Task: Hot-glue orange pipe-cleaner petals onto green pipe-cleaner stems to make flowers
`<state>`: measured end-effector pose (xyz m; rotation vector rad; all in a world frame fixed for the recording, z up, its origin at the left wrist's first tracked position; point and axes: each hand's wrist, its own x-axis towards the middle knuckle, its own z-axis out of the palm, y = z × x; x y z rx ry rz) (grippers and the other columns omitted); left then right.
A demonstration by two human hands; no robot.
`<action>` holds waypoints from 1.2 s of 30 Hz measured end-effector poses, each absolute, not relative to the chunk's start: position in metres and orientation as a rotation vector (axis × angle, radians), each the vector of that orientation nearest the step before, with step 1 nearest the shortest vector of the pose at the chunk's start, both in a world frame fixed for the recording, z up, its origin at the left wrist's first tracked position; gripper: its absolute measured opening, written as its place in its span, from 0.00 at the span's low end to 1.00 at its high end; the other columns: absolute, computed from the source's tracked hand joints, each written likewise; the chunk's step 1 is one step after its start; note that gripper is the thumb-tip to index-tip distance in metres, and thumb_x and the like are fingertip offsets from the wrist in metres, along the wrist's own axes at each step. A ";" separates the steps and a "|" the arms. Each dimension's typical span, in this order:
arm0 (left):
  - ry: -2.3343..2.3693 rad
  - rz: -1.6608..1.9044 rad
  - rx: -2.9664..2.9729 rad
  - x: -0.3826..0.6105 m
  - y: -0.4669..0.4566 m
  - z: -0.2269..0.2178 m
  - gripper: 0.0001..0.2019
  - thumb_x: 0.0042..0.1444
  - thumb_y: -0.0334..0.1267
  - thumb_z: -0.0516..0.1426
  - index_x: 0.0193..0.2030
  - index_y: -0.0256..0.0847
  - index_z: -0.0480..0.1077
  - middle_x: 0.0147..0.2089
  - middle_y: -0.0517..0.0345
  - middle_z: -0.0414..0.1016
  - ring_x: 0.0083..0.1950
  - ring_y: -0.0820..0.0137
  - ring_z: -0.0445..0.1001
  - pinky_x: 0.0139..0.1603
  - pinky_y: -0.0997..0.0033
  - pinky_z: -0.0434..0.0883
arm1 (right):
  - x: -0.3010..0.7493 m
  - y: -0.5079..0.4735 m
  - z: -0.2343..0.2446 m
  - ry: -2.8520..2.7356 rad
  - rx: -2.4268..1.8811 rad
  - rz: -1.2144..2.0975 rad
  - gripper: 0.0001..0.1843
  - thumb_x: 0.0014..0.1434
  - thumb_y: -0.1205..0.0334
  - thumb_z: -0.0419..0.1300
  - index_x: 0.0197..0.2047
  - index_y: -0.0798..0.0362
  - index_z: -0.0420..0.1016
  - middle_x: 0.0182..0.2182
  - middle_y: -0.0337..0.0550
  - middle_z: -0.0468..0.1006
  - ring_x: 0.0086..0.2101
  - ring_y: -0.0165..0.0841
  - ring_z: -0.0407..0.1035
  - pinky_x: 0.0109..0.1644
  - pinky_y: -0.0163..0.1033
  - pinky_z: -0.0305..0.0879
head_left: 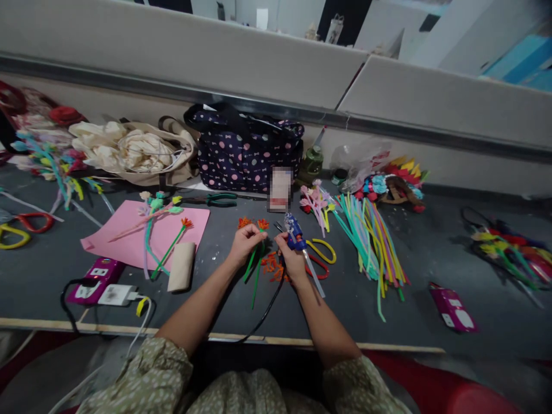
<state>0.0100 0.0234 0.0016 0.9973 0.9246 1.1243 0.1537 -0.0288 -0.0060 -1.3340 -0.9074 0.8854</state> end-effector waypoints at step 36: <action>0.900 1.136 0.974 0.006 0.027 0.006 0.22 0.48 0.57 0.66 0.27 0.38 0.69 0.17 0.69 0.54 0.17 0.82 0.49 0.18 0.80 0.46 | 0.163 -0.020 -0.005 -0.725 -1.249 1.012 0.21 0.48 0.46 0.70 0.36 0.50 0.70 0.30 0.35 0.77 0.20 0.24 0.62 0.25 0.33 0.63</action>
